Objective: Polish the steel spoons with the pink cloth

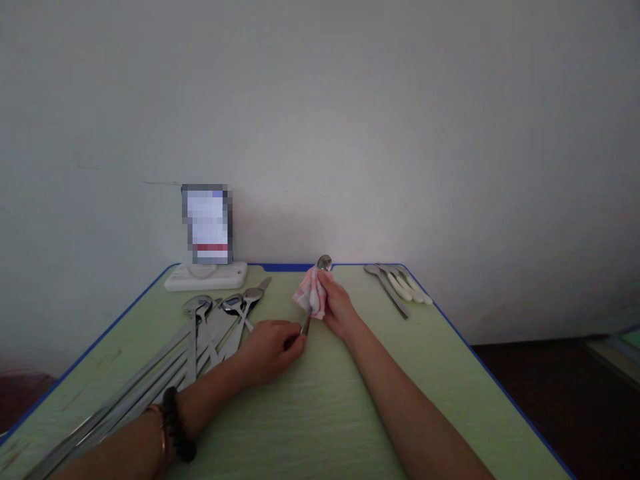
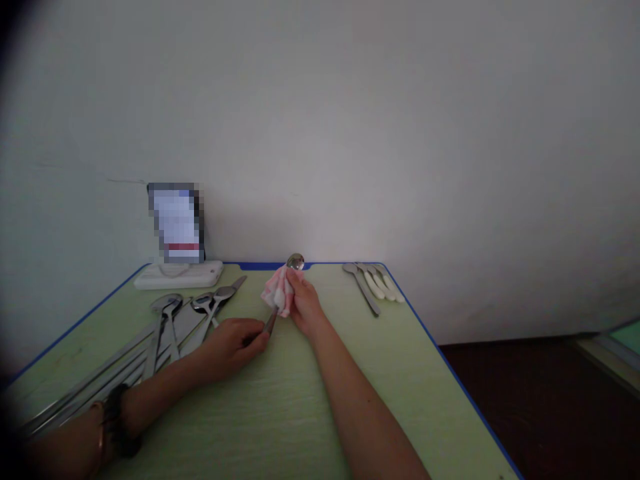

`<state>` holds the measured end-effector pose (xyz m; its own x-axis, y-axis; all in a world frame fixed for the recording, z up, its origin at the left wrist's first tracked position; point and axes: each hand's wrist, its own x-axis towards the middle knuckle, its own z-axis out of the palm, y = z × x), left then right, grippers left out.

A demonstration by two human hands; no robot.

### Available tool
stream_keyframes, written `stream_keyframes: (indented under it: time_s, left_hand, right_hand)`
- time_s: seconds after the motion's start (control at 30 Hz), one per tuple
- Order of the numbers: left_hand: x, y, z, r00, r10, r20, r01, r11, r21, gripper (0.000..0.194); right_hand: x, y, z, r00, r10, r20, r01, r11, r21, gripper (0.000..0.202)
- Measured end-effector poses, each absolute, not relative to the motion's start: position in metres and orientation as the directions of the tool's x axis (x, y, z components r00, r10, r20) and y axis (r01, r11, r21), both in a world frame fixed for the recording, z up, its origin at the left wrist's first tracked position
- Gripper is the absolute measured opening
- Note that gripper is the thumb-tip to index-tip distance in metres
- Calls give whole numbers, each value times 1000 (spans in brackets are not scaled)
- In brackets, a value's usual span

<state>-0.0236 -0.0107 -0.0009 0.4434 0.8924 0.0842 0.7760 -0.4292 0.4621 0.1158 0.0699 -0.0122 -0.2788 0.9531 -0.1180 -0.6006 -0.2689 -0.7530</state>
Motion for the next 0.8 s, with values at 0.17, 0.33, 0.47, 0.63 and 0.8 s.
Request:
stream_keyframes:
  time_s: [0.17,0.33,0.47,0.63,0.8]
  left_hand:
    - [-23,-10,0,444,893,71,784,-426,452,31]
    - [-23,-9,-1,445,893,62,786,-423,451,30]
    - [-23,-10,-1,445,893,69,783,-426,453,30]
    - [-23,-11,0,446,893,59,787,-423,449,29]
    - [-23,-10,-1,440,897,54,791,-415,450,29]
  right_hand:
    - [116,68,-11,-294,951,-98,-576,-258,-775,29]
    - [116,68,-11,-280,953,-116,-566,-262,-782,28]
    - [115,68,-11,-284,953,-110,-573,-260,-777,27]
    - [115,67,-10,-275,954,-116,-581,-261,-771,27]
    - [115,66,-9,-284,952,-118,-575,-267,-774,28]
